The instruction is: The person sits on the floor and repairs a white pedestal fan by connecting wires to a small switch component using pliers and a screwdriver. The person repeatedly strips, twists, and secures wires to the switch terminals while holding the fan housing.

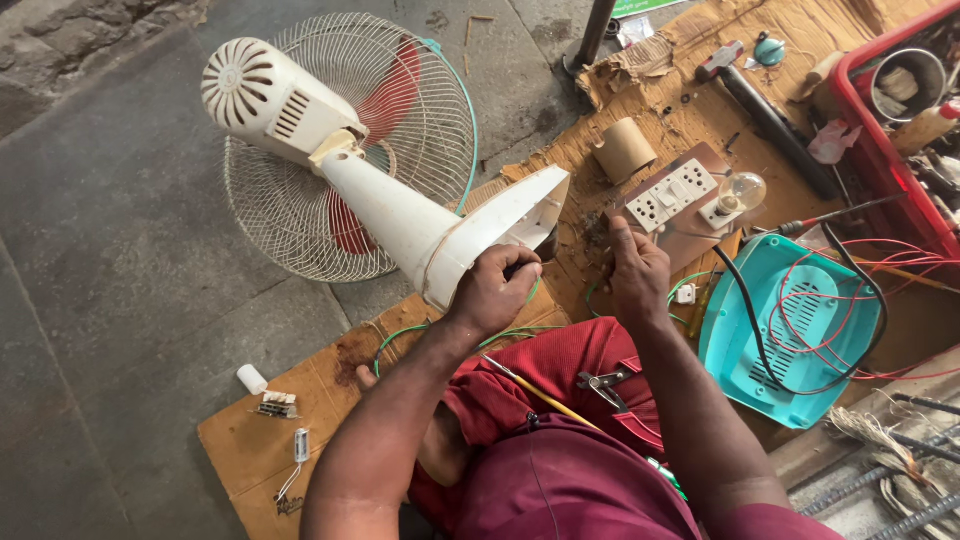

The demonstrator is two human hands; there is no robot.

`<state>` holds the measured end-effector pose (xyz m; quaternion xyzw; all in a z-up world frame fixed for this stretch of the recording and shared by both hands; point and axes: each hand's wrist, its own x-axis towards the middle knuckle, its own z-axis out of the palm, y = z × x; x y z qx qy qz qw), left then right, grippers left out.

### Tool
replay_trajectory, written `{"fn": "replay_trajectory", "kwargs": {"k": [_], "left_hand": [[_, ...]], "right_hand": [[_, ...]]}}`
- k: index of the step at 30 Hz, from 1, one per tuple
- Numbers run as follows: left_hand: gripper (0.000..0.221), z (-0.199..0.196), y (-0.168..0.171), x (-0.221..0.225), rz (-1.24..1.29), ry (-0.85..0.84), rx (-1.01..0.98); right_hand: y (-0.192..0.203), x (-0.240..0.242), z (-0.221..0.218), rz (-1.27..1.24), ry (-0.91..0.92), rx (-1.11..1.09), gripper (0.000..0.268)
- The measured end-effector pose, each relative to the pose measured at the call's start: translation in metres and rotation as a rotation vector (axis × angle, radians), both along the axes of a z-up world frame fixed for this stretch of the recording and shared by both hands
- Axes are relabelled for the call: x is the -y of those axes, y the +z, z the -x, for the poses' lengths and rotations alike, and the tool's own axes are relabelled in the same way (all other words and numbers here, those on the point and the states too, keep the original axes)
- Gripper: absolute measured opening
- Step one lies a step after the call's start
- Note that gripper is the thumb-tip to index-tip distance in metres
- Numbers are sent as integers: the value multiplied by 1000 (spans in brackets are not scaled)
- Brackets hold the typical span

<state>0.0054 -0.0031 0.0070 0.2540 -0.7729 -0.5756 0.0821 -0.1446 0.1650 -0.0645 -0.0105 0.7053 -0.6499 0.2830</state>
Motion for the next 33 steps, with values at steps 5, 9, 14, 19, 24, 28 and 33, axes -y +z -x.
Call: {"fn": "replay_trajectory", "kwargs": {"k": [5,9,14,19,24,28,33], "left_hand": [[19,0,-3,-2,19,23,-16],[19,0,-9,-2,-3,27,-47],[20,-1,-24,-2,-360,77,19],[21,-1,-29,-1,-208,70,-36],[21,0,-22,-1,-165,69,-46],[21,1,-12,0,-113,66,1],[17,0,2,-1,-33,29,-59]], "right_hand": [[2,6,1,142,23,207,55],[-9,3,-7,303,187,373,41],[-55,4,-32,188,160,465,40],[-93,9,-66,518,206,907,63],[-96,28,-76,794,273,959,69],[-73,27,-69,702,294,841,61],[-32,1,-44,586,267,676,55]]}}
